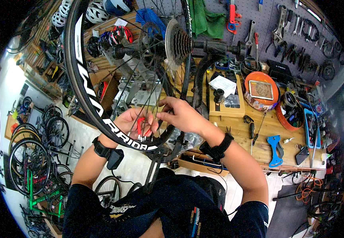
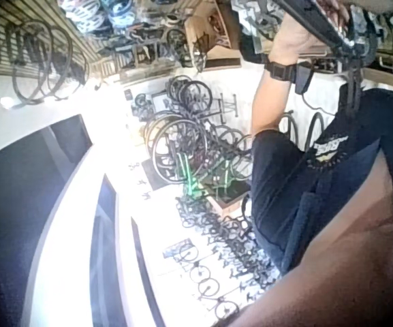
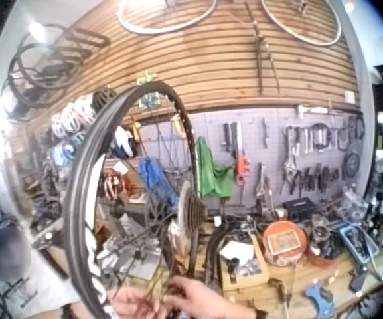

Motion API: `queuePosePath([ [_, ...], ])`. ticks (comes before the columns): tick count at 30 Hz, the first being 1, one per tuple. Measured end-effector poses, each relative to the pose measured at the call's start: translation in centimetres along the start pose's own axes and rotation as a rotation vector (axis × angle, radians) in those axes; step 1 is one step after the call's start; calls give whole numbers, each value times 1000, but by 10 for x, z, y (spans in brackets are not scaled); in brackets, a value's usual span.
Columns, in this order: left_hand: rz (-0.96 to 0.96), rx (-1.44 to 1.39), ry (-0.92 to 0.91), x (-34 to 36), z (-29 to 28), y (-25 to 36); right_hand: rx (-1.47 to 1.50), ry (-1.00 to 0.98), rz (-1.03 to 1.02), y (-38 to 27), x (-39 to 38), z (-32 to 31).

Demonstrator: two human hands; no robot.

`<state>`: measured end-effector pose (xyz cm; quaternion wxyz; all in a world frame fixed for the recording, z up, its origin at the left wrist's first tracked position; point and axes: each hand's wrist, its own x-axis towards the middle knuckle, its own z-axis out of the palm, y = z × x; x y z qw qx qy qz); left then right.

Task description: The person handles a bicycle wheel, positions it on a stand, and uses a spoke wrench to adjust parts of the hub and spokes.

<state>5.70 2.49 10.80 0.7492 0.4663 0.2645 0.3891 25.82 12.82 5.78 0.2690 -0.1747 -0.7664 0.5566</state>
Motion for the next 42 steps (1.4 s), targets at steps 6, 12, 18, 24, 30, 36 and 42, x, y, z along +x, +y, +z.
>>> queuePosePath([
  [6,-95,465,230,6,8,-3,17,161,106,-7,-10,-8],
  [12,-74,1124,418,28,13,-8,55,184,243,-35,-26,8],
  [18,-129,710,75,7,-6,9,2,277,244,-23,-32,33],
  [24,13,338,336,7,-20,35,307,637,3,-22,-14,5],
  [30,25,489,306,12,17,26,544,241,18,-61,-35,11],
  [36,64,496,281,17,18,18,524,162,128,-49,-35,29],
  [42,110,472,296,22,-2,0,389,105,123,-34,-33,31],
])
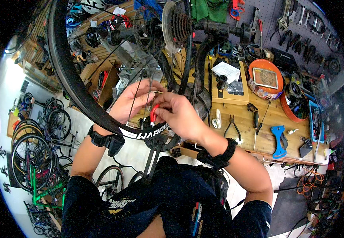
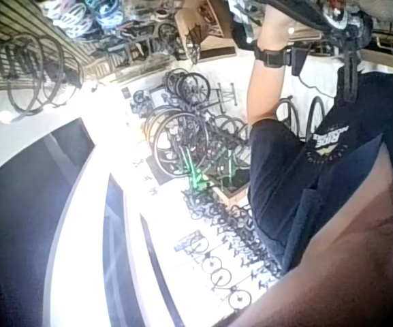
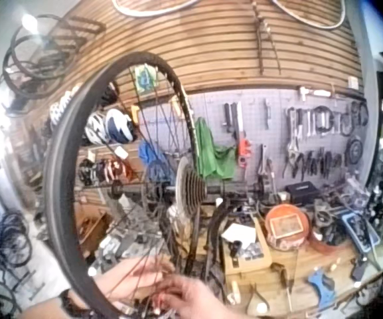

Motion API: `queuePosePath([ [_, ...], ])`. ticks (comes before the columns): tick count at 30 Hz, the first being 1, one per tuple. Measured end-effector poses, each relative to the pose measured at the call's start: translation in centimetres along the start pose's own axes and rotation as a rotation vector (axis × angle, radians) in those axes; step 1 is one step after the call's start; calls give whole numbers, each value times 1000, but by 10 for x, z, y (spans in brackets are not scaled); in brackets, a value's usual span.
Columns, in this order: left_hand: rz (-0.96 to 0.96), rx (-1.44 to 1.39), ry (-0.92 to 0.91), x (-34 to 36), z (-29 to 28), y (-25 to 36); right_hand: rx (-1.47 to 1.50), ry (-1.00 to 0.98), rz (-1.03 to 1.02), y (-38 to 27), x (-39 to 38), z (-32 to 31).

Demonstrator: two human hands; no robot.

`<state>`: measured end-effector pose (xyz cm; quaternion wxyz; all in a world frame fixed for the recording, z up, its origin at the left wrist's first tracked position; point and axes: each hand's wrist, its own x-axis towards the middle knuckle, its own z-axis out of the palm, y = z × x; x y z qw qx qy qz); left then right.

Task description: The person handles a bicycle wheel, positions it on a stand, and uses a spoke wrench to adjust parts of the hub and spokes.

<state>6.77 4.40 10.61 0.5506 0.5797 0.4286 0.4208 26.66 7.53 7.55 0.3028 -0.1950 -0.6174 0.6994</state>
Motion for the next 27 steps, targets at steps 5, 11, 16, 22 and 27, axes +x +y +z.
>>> queuePosePath([
  [5,-6,5,11,-1,4,4,-17,29,-17,4,2,-4],
  [11,3,35,-7,3,1,-2,48,14,15,13,0,1],
  [16,-4,19,21,1,4,-1,9,121,-113,13,5,-5],
  [22,44,76,14,2,0,-7,-3,-3,-2,18,4,-1],
  [27,8,83,3,2,2,1,120,-197,0,15,6,-6],
])
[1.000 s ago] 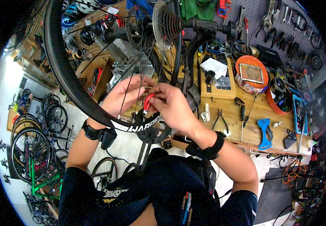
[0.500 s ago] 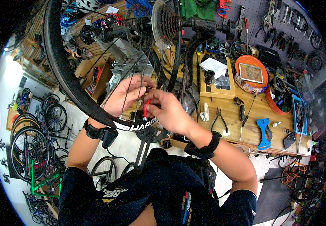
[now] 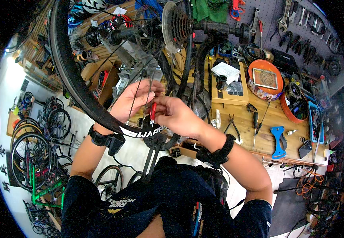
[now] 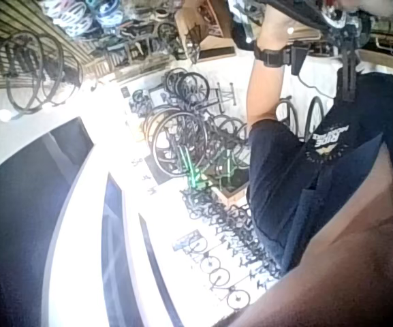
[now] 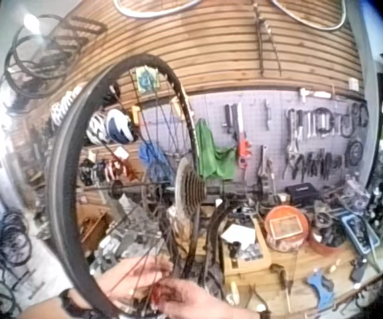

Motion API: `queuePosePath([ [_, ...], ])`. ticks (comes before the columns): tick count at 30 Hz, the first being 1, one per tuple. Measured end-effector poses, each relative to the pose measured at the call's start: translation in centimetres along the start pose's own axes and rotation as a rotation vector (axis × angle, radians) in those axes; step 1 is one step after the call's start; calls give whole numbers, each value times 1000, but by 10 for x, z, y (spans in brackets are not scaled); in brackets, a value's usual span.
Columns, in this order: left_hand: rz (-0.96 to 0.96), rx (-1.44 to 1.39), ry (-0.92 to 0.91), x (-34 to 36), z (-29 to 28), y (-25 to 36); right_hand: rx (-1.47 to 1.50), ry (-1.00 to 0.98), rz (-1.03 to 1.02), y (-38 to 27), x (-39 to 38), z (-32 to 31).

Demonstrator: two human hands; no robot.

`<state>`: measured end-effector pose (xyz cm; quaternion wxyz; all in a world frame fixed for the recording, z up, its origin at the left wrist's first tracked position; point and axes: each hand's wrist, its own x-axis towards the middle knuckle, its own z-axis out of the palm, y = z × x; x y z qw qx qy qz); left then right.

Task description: The person handles a bicycle wheel, positions it on a stand, and uses a spoke wrench to adjust parts of the hub and spokes.

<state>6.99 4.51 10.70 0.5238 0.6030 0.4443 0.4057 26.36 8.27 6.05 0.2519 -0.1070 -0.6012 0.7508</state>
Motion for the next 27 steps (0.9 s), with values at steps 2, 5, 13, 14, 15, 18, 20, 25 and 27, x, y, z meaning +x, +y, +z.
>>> queuePosePath([
  [2,12,14,16,-4,0,3,-11,-23,62,-9,0,0],
  [5,9,-12,-5,1,-2,2,-365,195,75,-9,1,9],
  [13,-6,30,32,5,-3,2,-872,432,-55,-11,-2,37],
  [14,6,21,32,5,-5,-4,-891,411,-60,-12,-1,37],
  [15,17,11,23,7,-5,-7,-910,399,-60,-12,0,35],
  [18,-27,63,15,11,-4,-3,-859,390,-59,-9,5,31],
  [20,-38,68,12,10,-4,-1,-775,269,-1,-11,7,20],
  [25,-121,234,38,1,-5,-2,-69,-153,214,-22,9,-15],
  [27,-246,511,-85,-1,-13,-1,-315,-112,188,-25,5,-15],
])
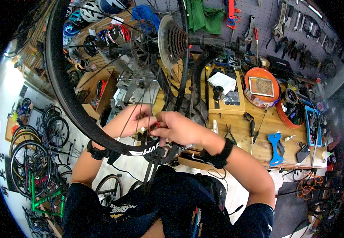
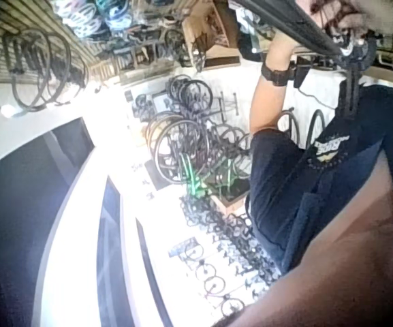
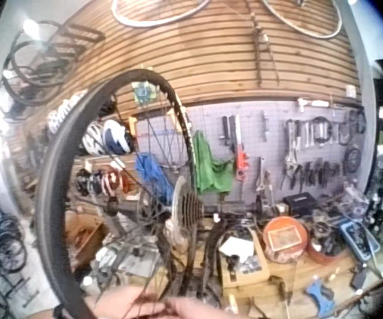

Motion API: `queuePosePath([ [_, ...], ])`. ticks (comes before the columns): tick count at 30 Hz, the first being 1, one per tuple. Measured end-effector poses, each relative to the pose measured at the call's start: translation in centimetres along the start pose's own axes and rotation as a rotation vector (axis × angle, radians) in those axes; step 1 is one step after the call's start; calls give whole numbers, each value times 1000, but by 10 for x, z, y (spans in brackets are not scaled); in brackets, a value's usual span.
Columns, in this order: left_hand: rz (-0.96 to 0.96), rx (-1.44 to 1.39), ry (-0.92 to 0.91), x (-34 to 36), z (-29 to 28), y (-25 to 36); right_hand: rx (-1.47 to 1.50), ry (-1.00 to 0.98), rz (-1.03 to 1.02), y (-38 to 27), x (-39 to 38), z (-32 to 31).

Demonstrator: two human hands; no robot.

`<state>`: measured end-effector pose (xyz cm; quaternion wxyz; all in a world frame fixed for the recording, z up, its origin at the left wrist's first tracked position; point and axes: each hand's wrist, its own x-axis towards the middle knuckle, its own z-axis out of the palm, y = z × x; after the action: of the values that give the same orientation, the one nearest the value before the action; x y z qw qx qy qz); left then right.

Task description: The person handles a bicycle wheel, positions it on a stand, and uses a spoke wrench to adjust parts of the hub and spokes.

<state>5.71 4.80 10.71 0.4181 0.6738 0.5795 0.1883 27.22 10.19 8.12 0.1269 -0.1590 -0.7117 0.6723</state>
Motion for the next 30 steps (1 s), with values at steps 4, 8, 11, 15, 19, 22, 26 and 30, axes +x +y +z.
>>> queuePosePath([
  [4,-78,131,-103,-3,5,25,-403,226,-152,2,-10,1],
  [8,-67,65,-16,-5,19,8,-471,145,-255,8,-11,-24],
  [11,147,350,292,-9,37,19,-299,468,-104,25,6,-42],
  [15,91,43,136,-14,31,15,-167,502,-116,32,24,-37],
  [19,18,-907,-233,-26,13,26,-106,471,-111,28,22,-34],
  [22,148,-1003,-285,-29,13,10,-85,455,-76,15,19,-29],
  [26,125,-763,-149,-21,18,3,-205,490,-47,12,16,-27],
  [30,6,41,188,-6,29,10,-252,636,-124,24,13,-18],
])
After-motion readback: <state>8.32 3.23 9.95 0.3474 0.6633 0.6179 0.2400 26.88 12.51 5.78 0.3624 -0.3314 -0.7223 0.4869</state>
